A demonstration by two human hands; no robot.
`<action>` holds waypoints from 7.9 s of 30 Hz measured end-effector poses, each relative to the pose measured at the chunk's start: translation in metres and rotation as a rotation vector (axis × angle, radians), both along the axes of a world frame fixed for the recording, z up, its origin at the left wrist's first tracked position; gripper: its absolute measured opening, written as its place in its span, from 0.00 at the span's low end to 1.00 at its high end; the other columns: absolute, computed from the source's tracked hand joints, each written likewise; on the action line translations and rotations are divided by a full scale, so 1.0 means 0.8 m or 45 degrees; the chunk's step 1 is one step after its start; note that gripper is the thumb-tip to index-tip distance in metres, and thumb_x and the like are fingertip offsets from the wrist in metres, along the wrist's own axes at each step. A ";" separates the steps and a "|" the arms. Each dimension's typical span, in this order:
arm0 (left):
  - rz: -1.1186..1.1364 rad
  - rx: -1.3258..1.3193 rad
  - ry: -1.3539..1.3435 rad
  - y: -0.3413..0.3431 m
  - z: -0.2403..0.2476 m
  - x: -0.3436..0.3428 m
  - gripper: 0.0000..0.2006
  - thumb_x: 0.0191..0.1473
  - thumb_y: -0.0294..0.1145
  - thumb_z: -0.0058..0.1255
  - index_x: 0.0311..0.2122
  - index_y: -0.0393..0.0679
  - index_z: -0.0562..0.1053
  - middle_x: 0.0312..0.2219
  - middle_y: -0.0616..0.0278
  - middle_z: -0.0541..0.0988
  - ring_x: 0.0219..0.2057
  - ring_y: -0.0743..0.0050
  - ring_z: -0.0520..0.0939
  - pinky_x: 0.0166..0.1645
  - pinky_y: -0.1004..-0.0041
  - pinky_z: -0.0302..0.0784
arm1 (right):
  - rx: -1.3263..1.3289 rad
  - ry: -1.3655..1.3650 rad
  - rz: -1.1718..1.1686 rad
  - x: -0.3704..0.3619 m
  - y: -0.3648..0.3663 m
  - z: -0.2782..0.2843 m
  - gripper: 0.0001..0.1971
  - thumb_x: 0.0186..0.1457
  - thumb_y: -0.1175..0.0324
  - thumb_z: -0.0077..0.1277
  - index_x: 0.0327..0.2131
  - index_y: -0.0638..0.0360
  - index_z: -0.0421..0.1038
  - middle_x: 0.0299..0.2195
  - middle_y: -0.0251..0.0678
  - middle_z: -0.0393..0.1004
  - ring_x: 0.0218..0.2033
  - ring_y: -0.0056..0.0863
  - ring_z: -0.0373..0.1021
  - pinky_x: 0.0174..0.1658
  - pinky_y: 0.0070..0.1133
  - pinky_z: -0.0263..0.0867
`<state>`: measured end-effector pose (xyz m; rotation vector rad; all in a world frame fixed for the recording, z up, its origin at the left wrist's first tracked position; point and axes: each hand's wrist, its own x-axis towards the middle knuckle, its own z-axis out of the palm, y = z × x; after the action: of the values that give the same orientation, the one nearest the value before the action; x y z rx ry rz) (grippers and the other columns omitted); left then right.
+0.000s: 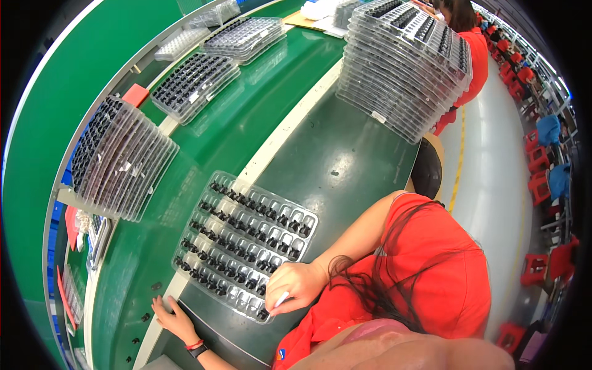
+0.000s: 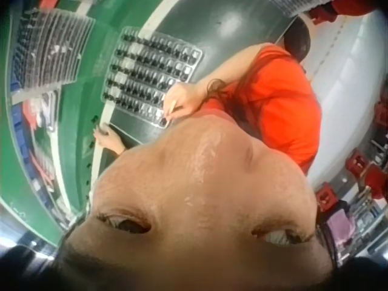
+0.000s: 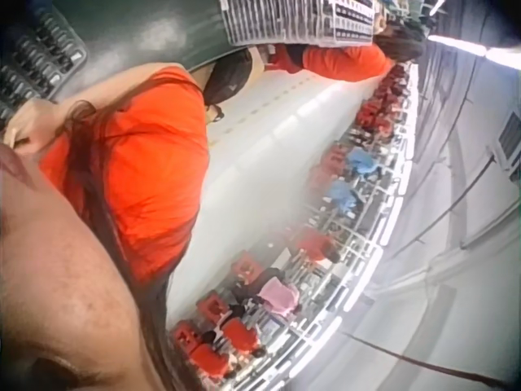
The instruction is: The person assembles small black components by pressing a white rod into each component by hand and placing the components into the slots of a plastic tray.
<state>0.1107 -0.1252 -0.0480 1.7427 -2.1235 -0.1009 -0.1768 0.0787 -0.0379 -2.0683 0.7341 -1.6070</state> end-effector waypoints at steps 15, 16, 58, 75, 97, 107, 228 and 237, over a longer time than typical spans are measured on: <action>-0.199 -0.104 0.044 -0.003 -0.009 0.002 0.18 0.60 0.35 0.43 0.51 0.35 0.69 0.53 0.48 0.70 0.58 0.48 0.65 0.61 0.56 0.52 | -0.019 -0.046 -0.029 0.002 0.001 -0.004 0.03 0.52 0.72 0.55 0.30 0.56 0.70 0.26 0.32 0.74 0.25 0.32 0.70 0.26 0.25 0.65; -0.206 -0.107 0.038 -0.001 -0.007 0.001 0.18 0.60 0.35 0.43 0.51 0.35 0.69 0.53 0.48 0.70 0.58 0.48 0.65 0.62 0.56 0.52 | -0.027 -0.056 -0.030 0.002 0.004 -0.003 0.03 0.52 0.72 0.55 0.30 0.56 0.70 0.26 0.31 0.74 0.25 0.31 0.70 0.26 0.25 0.65; -0.264 -0.231 0.957 -0.037 0.032 -0.081 0.11 0.44 0.30 0.63 0.33 0.36 0.77 0.27 0.59 0.82 0.28 0.75 0.82 0.35 0.76 0.77 | 0.167 0.242 -0.085 -0.026 -0.006 0.039 0.05 0.49 0.83 0.53 0.31 0.67 0.71 0.29 0.46 0.78 0.31 0.36 0.76 0.34 0.25 0.72; -0.561 0.927 1.139 0.134 0.063 -0.137 0.10 0.43 0.25 0.65 0.30 0.33 0.76 0.23 0.63 0.80 0.25 0.87 0.80 0.30 0.85 0.76 | 0.491 0.152 -0.337 -0.015 -0.037 0.037 0.06 0.54 0.80 0.51 0.37 0.67 0.73 0.36 0.41 0.78 0.37 0.27 0.75 0.40 0.20 0.71; -0.633 0.681 1.133 0.142 0.059 -0.140 0.08 0.41 0.23 0.65 0.26 0.33 0.76 0.24 0.63 0.78 0.25 0.86 0.80 0.30 0.85 0.76 | 0.238 0.323 -0.362 -0.008 -0.044 0.040 0.06 0.48 0.79 0.57 0.32 0.65 0.75 0.33 0.40 0.79 0.32 0.31 0.76 0.36 0.21 0.71; -0.515 1.033 1.241 0.135 0.069 -0.137 0.09 0.45 0.23 0.62 0.32 0.32 0.76 0.23 0.58 0.81 0.25 0.80 0.82 0.29 0.83 0.77 | 0.318 0.099 -0.378 -0.010 -0.039 0.037 0.04 0.52 0.81 0.53 0.33 0.69 0.74 0.34 0.43 0.78 0.34 0.30 0.76 0.38 0.21 0.71; -0.630 -0.007 1.648 0.033 0.083 -0.151 0.12 0.39 0.32 0.66 0.28 0.37 0.79 0.24 0.59 0.81 0.26 0.77 0.81 0.33 0.77 0.77 | 0.382 0.049 -0.913 -0.206 -0.031 0.146 0.12 0.63 0.68 0.44 0.42 0.70 0.69 0.37 0.43 0.76 0.33 0.24 0.71 0.39 0.19 0.68; -0.784 0.306 1.545 0.100 0.114 -0.153 0.12 0.37 0.28 0.68 0.27 0.37 0.76 0.25 0.62 0.79 0.27 0.80 0.81 0.33 0.81 0.76 | 0.177 -0.022 -0.201 -0.032 -0.081 0.138 0.10 0.64 0.72 0.37 0.42 0.70 0.66 0.40 0.48 0.73 0.40 0.32 0.72 0.49 0.25 0.66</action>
<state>-0.0114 -0.0453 0.0432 0.6433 -1.5688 -1.2485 -0.2027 0.0136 0.0723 -1.9378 0.9955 -1.6042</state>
